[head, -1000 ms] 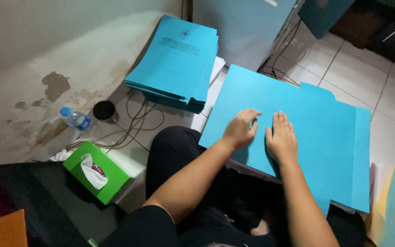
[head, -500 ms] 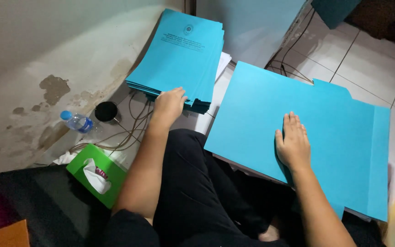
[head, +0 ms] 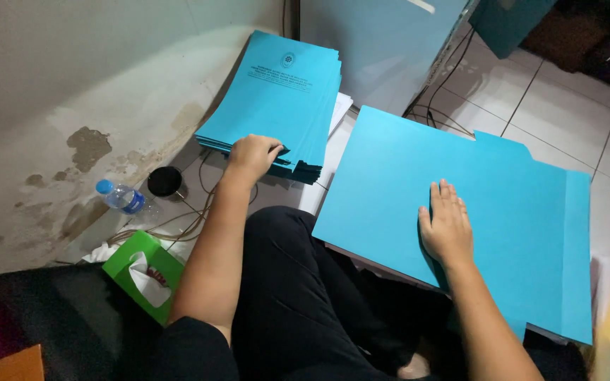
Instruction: The person sits on the floor and folds light blue file folders by hand. They repeatedly pick up a folder, open it, and fold the side flaps inward to close it, then place it on a stack.
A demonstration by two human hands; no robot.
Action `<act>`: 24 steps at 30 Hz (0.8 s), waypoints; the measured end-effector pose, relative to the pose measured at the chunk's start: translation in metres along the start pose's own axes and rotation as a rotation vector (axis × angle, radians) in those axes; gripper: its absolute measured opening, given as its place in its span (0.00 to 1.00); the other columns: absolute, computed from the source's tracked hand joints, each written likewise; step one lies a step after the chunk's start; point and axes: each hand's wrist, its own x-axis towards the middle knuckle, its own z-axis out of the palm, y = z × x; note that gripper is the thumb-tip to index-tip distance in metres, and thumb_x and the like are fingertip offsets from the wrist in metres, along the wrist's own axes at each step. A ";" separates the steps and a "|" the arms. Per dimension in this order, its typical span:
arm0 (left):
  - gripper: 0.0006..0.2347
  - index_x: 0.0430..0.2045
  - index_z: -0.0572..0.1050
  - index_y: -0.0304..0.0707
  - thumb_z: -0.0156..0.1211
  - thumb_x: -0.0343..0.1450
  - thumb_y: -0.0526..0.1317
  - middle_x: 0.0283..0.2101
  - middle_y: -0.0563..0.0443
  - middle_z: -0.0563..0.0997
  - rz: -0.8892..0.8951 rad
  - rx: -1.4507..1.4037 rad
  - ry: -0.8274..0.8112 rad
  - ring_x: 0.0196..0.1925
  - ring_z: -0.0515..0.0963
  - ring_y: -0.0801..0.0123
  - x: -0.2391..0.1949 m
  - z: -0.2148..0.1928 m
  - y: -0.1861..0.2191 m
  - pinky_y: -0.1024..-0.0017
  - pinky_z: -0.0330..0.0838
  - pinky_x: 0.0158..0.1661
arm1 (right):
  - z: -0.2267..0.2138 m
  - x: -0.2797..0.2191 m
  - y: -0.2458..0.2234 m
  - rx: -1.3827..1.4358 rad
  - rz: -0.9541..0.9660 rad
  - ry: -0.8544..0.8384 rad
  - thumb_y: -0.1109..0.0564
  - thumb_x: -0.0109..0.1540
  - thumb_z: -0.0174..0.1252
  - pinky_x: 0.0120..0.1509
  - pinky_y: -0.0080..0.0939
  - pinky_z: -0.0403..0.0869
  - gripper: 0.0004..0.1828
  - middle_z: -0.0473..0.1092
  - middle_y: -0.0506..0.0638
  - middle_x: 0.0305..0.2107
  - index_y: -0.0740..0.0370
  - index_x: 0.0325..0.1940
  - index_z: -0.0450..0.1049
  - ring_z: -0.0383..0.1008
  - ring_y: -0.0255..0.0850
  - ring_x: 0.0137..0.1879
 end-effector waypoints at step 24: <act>0.16 0.52 0.79 0.46 0.60 0.70 0.32 0.53 0.49 0.84 0.599 -0.010 0.683 0.55 0.83 0.60 -0.065 0.058 0.270 0.56 0.72 0.60 | 0.003 0.024 0.052 1.475 0.171 -0.107 0.26 0.70 0.24 0.81 0.65 0.48 0.44 0.50 0.54 0.77 0.58 0.67 0.70 0.34 0.51 0.84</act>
